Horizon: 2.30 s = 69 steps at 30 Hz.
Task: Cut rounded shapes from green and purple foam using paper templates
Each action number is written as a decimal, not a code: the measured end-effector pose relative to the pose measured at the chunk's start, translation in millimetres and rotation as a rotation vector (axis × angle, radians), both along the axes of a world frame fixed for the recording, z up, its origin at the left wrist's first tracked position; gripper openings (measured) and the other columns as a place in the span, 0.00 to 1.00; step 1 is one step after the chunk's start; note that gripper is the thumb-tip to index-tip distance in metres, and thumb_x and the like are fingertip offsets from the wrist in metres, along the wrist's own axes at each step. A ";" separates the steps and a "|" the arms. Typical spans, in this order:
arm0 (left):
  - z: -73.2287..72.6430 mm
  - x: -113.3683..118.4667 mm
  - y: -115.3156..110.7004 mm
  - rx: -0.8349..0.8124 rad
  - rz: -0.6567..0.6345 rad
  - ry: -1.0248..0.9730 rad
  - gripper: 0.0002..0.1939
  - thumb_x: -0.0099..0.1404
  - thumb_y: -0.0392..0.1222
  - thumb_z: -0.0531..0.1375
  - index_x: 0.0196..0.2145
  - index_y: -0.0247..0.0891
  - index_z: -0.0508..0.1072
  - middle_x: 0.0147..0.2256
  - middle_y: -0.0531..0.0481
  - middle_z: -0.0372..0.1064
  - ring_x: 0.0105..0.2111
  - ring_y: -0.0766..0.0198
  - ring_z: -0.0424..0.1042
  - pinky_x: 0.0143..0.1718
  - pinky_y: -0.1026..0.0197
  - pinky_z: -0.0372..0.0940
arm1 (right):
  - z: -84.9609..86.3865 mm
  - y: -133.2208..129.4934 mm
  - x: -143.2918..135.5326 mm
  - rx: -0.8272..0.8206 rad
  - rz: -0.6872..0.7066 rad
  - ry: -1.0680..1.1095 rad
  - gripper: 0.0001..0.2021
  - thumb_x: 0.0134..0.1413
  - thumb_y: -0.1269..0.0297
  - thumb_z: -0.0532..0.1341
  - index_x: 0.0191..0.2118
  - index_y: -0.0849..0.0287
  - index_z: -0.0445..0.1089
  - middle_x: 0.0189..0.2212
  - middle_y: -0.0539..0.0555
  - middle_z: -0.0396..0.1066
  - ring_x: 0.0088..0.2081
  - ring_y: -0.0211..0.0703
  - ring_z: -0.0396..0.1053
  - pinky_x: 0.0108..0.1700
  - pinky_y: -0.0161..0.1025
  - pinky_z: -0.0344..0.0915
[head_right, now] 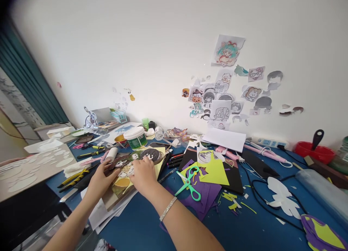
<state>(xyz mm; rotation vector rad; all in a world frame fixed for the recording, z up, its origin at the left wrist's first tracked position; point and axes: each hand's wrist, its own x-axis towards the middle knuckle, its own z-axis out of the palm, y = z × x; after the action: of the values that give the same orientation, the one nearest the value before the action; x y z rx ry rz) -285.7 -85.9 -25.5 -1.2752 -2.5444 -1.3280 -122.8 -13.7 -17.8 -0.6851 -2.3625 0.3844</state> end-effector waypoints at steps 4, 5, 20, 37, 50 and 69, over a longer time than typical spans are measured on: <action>1.4 -1.0 -2.4 0.066 0.064 0.014 0.33 0.49 0.53 0.59 0.50 0.37 0.60 0.45 0.39 0.67 0.44 0.49 0.67 0.42 0.51 0.63 | 4.7 -1.2 1.3 -0.112 0.012 0.067 0.19 0.41 0.64 0.62 0.44 0.59 0.65 0.39 0.56 0.69 0.45 0.51 0.59 0.45 0.44 0.57; 2.6 -2.2 -3.1 0.081 0.062 0.009 0.33 0.49 0.54 0.59 0.50 0.37 0.60 0.44 0.39 0.67 0.44 0.49 0.67 0.41 0.51 0.63 | 6.7 -1.3 2.8 -0.139 0.018 0.088 0.20 0.40 0.64 0.63 0.44 0.59 0.64 0.39 0.55 0.68 0.45 0.51 0.59 0.45 0.44 0.57; 9.7 -0.5 0.4 0.346 -0.067 -0.280 0.31 0.47 0.45 0.61 0.48 0.34 0.61 0.43 0.40 0.67 0.43 0.52 0.68 0.44 0.51 0.64 | 11.6 6.3 17.6 -0.233 0.188 -0.003 0.24 0.37 0.63 0.65 0.45 0.57 0.63 0.41 0.56 0.67 0.48 0.52 0.59 0.43 0.42 0.60; 13.5 3.9 3.0 0.427 -0.071 -0.412 0.26 0.48 0.42 0.60 0.46 0.34 0.63 0.45 0.38 0.65 0.44 0.52 0.67 0.42 0.51 0.65 | 23.4 21.9 42.5 -0.103 0.453 -0.035 0.24 0.47 0.79 0.53 0.51 0.54 0.57 0.50 0.54 0.55 0.49 0.42 0.59 0.48 0.37 0.59; 3.9 -5.3 2.0 0.509 -0.031 -0.470 0.24 0.43 0.35 0.58 0.41 0.34 0.68 0.41 0.42 0.69 0.42 0.52 0.68 0.41 0.52 0.66 | 16.6 29.1 38.4 -0.548 0.450 0.193 0.22 0.42 0.70 0.62 0.47 0.57 0.63 0.48 0.57 0.58 0.41 0.41 0.66 0.39 0.36 0.66; 10.2 -9.7 -10.5 0.476 0.036 -0.330 0.27 0.48 0.43 0.56 0.47 0.29 0.68 0.35 0.43 0.72 0.34 0.56 0.72 0.38 0.54 0.68 | 13.1 10.7 26.3 -0.330 0.315 -0.001 0.18 0.45 0.62 0.62 0.45 0.57 0.65 0.40 0.55 0.64 0.34 0.41 0.66 0.34 0.36 0.63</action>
<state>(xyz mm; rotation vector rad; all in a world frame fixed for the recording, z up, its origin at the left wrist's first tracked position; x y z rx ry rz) -295.4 -96.5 -15.3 -0.9792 -2.1902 -2.1157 -96.5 -3.0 -4.7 -0.4527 -2.4353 0.9265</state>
